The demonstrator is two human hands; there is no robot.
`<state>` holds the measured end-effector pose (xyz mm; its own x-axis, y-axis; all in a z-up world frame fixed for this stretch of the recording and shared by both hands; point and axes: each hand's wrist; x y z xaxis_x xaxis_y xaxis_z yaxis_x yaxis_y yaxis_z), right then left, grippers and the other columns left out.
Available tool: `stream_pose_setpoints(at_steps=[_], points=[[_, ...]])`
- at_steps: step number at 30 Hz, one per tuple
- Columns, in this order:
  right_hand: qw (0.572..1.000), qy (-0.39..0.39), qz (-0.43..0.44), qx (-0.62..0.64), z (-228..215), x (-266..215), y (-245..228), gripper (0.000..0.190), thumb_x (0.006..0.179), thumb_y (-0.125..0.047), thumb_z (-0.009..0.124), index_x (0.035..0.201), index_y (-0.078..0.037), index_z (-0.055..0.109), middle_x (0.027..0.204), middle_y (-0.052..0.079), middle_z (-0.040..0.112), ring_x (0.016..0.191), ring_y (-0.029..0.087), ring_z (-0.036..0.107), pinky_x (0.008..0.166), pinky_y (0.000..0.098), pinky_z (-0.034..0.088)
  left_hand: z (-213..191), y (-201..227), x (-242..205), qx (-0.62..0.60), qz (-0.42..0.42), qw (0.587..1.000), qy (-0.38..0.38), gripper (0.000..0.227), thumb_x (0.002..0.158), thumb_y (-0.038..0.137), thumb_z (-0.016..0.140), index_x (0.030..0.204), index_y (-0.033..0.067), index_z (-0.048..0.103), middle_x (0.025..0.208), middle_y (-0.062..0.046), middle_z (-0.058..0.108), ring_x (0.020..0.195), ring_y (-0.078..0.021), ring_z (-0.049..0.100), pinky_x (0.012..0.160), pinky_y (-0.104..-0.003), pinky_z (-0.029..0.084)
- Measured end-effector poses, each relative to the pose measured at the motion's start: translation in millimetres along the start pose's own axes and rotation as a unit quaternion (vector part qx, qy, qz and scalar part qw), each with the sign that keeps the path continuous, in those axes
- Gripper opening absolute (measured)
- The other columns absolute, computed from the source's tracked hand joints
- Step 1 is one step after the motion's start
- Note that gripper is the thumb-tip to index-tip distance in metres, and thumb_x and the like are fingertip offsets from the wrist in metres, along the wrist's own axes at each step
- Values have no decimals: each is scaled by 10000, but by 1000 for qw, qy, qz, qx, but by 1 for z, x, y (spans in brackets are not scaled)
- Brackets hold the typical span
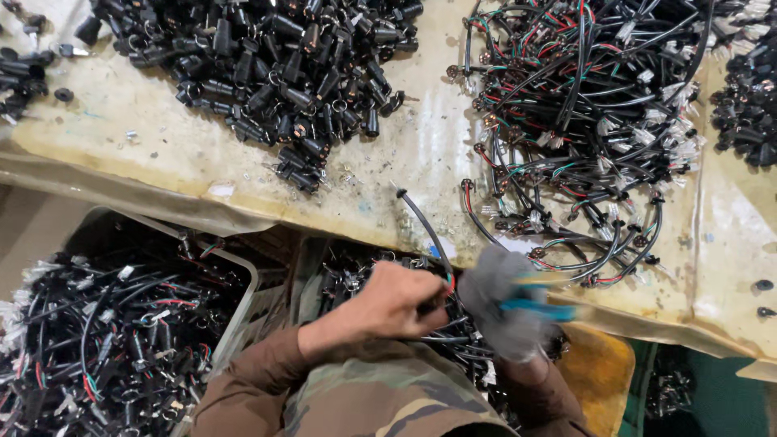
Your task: The person repeatedly picks black cylindrical connectors and short multi-wire harnesses from piles on a table, joins them by hand, and places the assembled units into a bin below. The process is continuous and repetitive throughout the clip.
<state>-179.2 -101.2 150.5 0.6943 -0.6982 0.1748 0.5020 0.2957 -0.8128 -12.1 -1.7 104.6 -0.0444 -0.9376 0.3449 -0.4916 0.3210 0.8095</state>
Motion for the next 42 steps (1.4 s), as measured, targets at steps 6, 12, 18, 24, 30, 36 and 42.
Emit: stream_pose_setpoints(at_steps=[6, 12, 18, 24, 30, 36, 42], points=[[972, -33, 50, 228, 6, -22, 10, 482, 1013, -539, 645, 847, -133, 447, 699, -19, 419, 528, 102, 320, 495, 277, 306, 22, 13, -17, 9, -23, 996, -84, 321, 775, 319, 773, 934, 59, 672, 733, -122, 662, 662, -368, 653, 548, -469, 483], [997, -47, 58, 29, 1, -36, 29, 337, 994, -344, 682, 850, -109, 488, 716, 14, 431, 544, 158, 365, 493, 303, 322, 19, 12, -13, -42, -42, 995, -83, 282, 805, 348, 735, 963, 116, 722, 786, -128, 689, 723, -387, 665, 602, -480, 517], [969, 151, 55, -190, -20, 18, 0, 291, 981, -246, 621, 785, -59, 515, 607, 31, 436, 478, 110, 319, 443, 259, 258, -45, 4, -12, -15, 71, 968, -240, 260, 875, 323, 700, 1064, 148, 732, 922, -65, 678, 933, -280, 637, 890, -498, 461], [554, 86, 17, -828, -64, 86, 42, 327, 869, -376, 834, 935, -78, 717, 713, 118, 694, 601, 290, 681, 558, 419, 525, -44, 5, -28, 114, 146, 935, -304, 467, 816, 271, 743, 1254, 122, 686, 1255, -110, 597, 1192, -299, 522, 1049, -494, 373], [602, 72, -7, -795, -77, 83, 72, 168, 907, -201, 786, 1043, -125, 723, 853, 76, 757, 712, 224, 737, 648, 371, 579, -53, -40, -32, -109, 146, 955, -236, 576, 900, 146, 694, 1443, 45, 532, 1452, -216, 533, 1337, -371, 499, 1135, -491, 391], [690, 247, -334, -592, -58, 78, -23, 87, 1072, -25, 781, 1154, -47, 760, 1083, 107, 756, 790, 173, 703, 659, 265, 540, -100, -120, -8, 257, -67, 947, 179, 469, 949, -36, 570, 1407, 52, 615, 1400, -110, 612, 1279, -308, 602, 1122, -395, 503], [818, -73, -243, -515, -16, 63, -35, 151, 927, -44, 743, 1073, -73, 713, 1065, 70, 752, 916, 191, 725, 785, 295, 606, -139, -170, 23, 332, -120, 922, 162, 383, 859, 193, 767, 1214, 67, 701, 1188, -105, 663, 1086, -334, 601, 929, -434, 499]])
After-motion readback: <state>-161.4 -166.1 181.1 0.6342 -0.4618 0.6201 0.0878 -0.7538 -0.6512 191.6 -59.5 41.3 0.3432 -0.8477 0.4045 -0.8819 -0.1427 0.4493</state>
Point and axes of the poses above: each hand's wrist, its own x-axis towards the middle knuckle, its own z-axis out of the palm, y = z × x
